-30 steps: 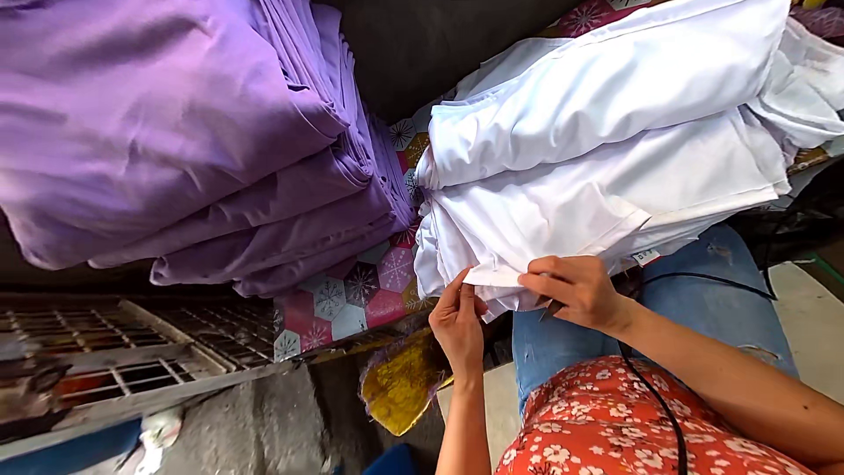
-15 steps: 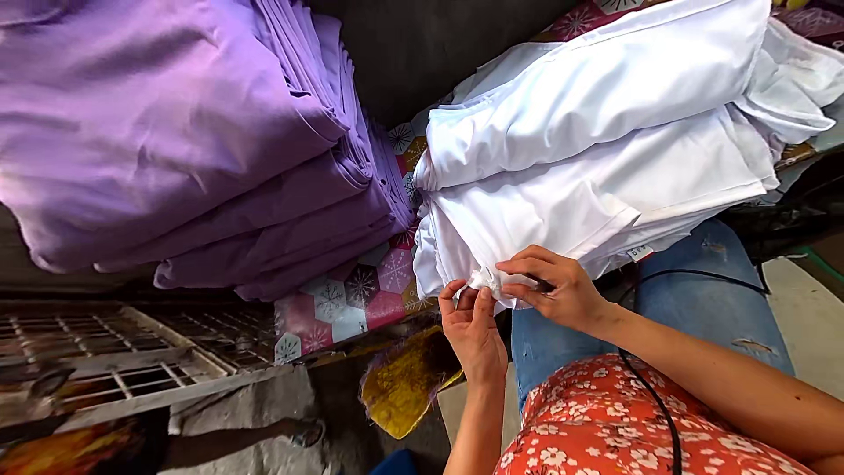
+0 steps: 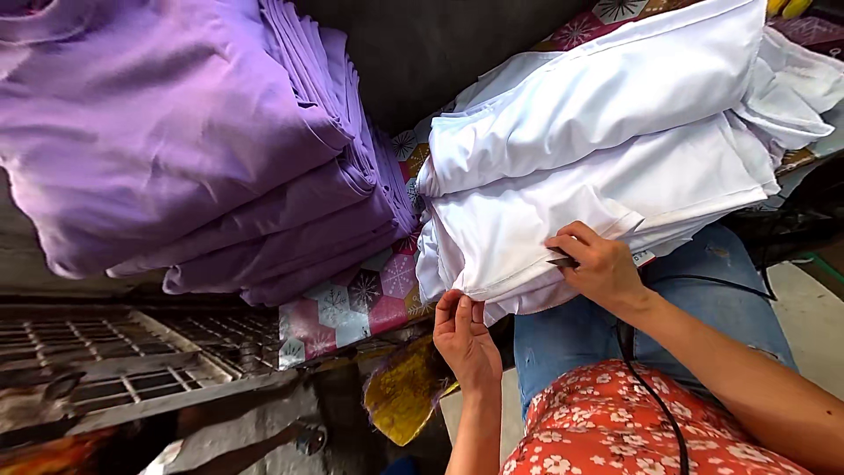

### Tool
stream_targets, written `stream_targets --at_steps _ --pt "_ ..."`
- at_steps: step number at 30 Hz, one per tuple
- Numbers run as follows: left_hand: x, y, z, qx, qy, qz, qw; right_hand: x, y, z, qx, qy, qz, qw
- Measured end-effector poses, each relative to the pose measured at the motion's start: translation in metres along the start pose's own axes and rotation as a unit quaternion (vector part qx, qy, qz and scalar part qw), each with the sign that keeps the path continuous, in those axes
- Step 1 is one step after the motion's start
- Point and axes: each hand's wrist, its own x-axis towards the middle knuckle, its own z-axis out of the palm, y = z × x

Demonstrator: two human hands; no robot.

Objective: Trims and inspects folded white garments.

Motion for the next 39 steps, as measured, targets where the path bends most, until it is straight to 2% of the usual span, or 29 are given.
stream_targets --at_steps 4,9,12,15,17,26,31,36,39 --pt "-0.001 -0.002 0.005 0.024 -0.009 0.016 1.000 0.000 0.004 -0.007 0.022 0.028 -0.027 0.999" --pt "-0.005 -0.003 0.013 0.032 -0.027 0.017 0.999 0.000 -0.026 -0.016 0.161 -0.071 0.038 0.984" --pt "-0.006 -0.003 0.017 0.028 -0.030 0.008 0.999 0.003 -0.043 -0.009 0.190 -0.055 -0.026 0.980" --pt "-0.006 -0.002 0.021 0.028 -0.025 -0.004 0.999 0.006 -0.041 0.010 0.174 -0.005 -0.113 0.978" --pt "-0.006 -0.001 0.023 0.026 -0.024 -0.007 0.999 0.008 -0.039 0.018 0.176 0.009 -0.138 0.975" --pt "-0.005 -0.005 0.018 0.036 -0.049 0.011 0.998 0.005 -0.040 0.025 0.271 -0.001 -0.082 0.959" --pt "-0.005 -0.008 0.014 0.093 -0.072 0.070 0.991 0.003 -0.037 0.026 0.288 0.027 -0.055 0.956" --pt "-0.007 -0.016 0.011 0.174 -0.104 0.177 0.963 0.011 -0.045 0.021 0.219 0.023 -0.107 0.970" --pt "-0.008 -0.020 0.011 0.198 -0.103 0.219 0.950 0.014 -0.047 0.021 0.202 0.023 -0.109 0.973"
